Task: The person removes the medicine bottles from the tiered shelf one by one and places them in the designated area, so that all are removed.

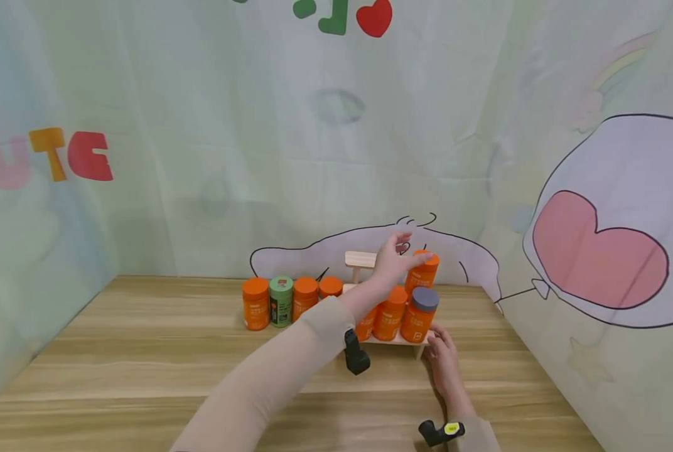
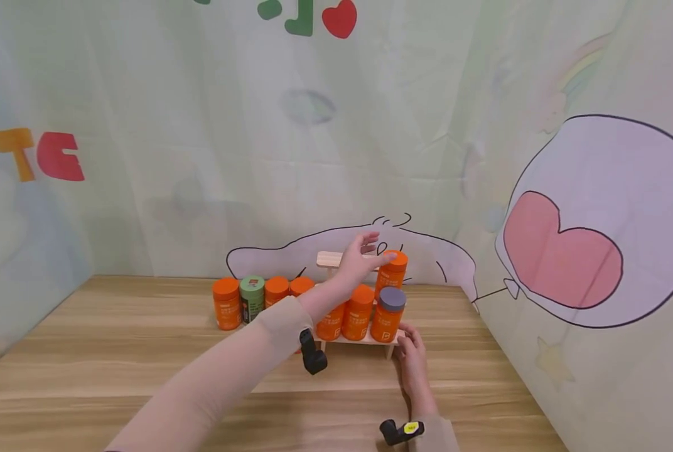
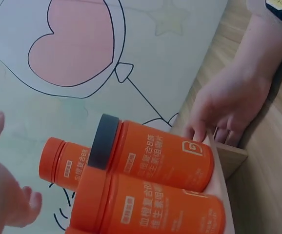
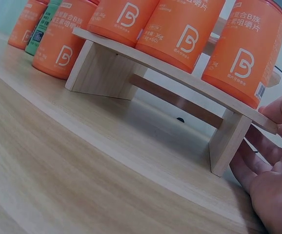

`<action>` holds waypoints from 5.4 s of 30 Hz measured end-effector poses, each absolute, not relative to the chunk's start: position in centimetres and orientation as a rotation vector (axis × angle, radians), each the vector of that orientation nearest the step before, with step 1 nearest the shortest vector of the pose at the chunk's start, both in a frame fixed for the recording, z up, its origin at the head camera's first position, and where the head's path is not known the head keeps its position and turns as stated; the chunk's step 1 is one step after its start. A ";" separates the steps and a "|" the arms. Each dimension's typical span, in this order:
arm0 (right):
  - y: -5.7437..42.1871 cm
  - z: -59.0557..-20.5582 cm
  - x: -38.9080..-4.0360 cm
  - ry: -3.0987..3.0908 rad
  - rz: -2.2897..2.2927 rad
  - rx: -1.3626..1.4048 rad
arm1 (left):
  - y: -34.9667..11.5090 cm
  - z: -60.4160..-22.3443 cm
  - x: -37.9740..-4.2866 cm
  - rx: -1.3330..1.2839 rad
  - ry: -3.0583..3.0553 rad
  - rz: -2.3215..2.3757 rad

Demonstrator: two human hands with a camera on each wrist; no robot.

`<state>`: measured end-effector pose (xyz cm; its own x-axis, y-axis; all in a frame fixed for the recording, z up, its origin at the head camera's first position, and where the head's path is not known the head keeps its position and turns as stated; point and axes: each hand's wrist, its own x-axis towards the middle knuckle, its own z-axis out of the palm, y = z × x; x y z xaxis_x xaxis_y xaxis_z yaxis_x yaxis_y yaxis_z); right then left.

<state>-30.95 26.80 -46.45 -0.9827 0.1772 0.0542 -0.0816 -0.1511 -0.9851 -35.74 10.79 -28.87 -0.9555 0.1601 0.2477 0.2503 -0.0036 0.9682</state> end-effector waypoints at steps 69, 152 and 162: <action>26.7 -46.3 -31.0 -1.926 2.273 -0.117 | 8.4 -29.3 -38.0 -0.539 -2.248 -2.154; 27.0 -46.2 -30.9 -1.904 2.284 -0.101 | -7.4 -41.7 -31.5 -0.158 -2.190 -1.967; 27.0 -46.2 -30.8 -1.941 2.274 -0.129 | -7.1 -42.2 -31.5 -0.087 -2.233 -1.944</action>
